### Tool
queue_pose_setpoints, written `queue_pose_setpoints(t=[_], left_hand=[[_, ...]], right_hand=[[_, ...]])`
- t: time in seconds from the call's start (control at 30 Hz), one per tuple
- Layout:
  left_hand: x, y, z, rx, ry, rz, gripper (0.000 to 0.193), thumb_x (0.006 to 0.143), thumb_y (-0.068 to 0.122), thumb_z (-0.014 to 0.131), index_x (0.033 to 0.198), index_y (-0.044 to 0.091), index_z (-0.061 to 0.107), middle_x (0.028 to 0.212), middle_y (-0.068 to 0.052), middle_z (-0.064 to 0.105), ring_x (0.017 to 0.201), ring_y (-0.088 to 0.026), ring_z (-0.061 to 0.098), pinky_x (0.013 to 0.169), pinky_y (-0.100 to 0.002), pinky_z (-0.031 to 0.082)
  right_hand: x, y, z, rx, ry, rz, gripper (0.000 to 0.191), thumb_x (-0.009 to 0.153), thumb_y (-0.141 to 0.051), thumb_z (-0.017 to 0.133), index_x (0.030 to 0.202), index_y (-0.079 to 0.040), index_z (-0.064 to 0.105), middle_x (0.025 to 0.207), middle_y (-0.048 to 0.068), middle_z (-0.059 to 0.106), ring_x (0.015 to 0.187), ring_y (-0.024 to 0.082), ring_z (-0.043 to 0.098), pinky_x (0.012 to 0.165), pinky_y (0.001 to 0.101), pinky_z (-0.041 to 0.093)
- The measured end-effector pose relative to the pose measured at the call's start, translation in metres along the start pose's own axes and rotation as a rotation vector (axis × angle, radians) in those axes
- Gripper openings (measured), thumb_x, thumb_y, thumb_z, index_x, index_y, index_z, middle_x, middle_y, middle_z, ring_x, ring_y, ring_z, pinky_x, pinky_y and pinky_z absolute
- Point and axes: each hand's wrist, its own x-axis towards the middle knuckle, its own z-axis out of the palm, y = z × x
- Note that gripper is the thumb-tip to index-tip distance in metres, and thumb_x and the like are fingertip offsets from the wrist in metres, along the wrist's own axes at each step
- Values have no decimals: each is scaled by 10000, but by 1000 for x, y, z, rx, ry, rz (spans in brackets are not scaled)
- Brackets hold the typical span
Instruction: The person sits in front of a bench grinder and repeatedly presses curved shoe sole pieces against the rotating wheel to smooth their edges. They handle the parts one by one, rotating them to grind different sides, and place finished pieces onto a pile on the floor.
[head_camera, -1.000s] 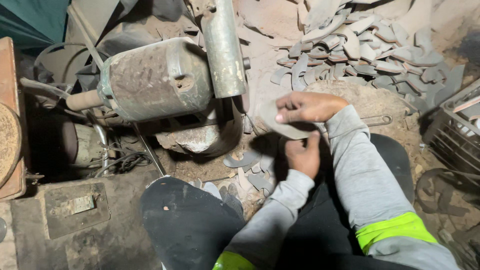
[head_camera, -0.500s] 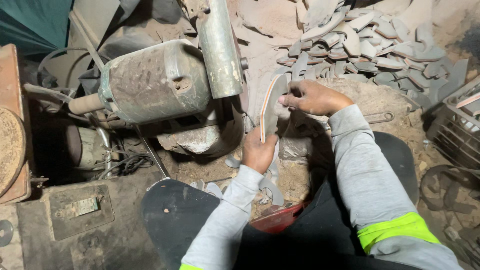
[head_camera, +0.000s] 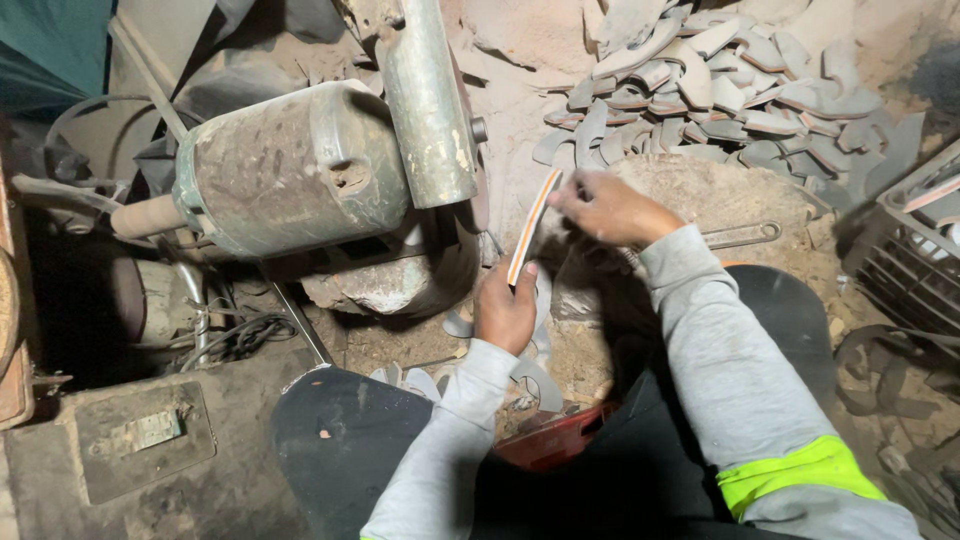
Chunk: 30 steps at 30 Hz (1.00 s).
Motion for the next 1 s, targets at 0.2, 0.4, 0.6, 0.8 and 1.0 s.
queue_pose_setpoints(t=[0.2, 0.4, 0.6, 0.8, 1.0], left_hand=[[5, -2, 1, 173, 80, 92, 460, 978, 161, 648, 1401, 2, 563, 1201, -243, 663, 1104, -423, 644, 936, -483, 512], [14, 8, -16, 109, 87, 251, 732, 894, 229, 812, 1462, -81, 469, 1296, -303, 632, 1181, -393, 620, 978, -465, 494], [21, 1, -26, -298, -7, -147, 414, 900, 272, 755, 1159, -51, 730, 941, -112, 783, 801, -133, 722, 731, -301, 583], [34, -29, -17, -491, -29, -190, 363, 913, 229, 777, 1098, -78, 721, 1029, -130, 776, 891, -125, 720, 816, -290, 595], [41, -36, -21, -454, -22, -24, 449, 932, 195, 756, 1294, -41, 633, 1218, -119, 736, 1088, -161, 695, 938, -303, 557]], right_hand=[[-3, -21, 33, 849, 87, -19, 196, 975, -135, 681, 1053, -36, 531, 882, 44, 591, 804, 113, 596, 727, 312, 597], [-14, -40, 29, 862, 34, -245, 234, 967, -15, 687, 1114, -43, 508, 991, 19, 649, 933, 72, 636, 833, 235, 557], [-22, -58, 34, 824, 64, -337, 282, 961, 0, 695, 1183, -35, 525, 1019, 8, 642, 962, 74, 635, 858, 235, 541], [-15, -69, 38, 749, 169, -384, 326, 928, 6, 737, 1205, -5, 566, 1067, 26, 619, 1005, 83, 616, 909, 246, 538], [-7, -74, 42, 671, 218, -433, 322, 934, 15, 743, 1207, 21, 572, 1132, 55, 626, 1047, 116, 638, 942, 266, 553]])
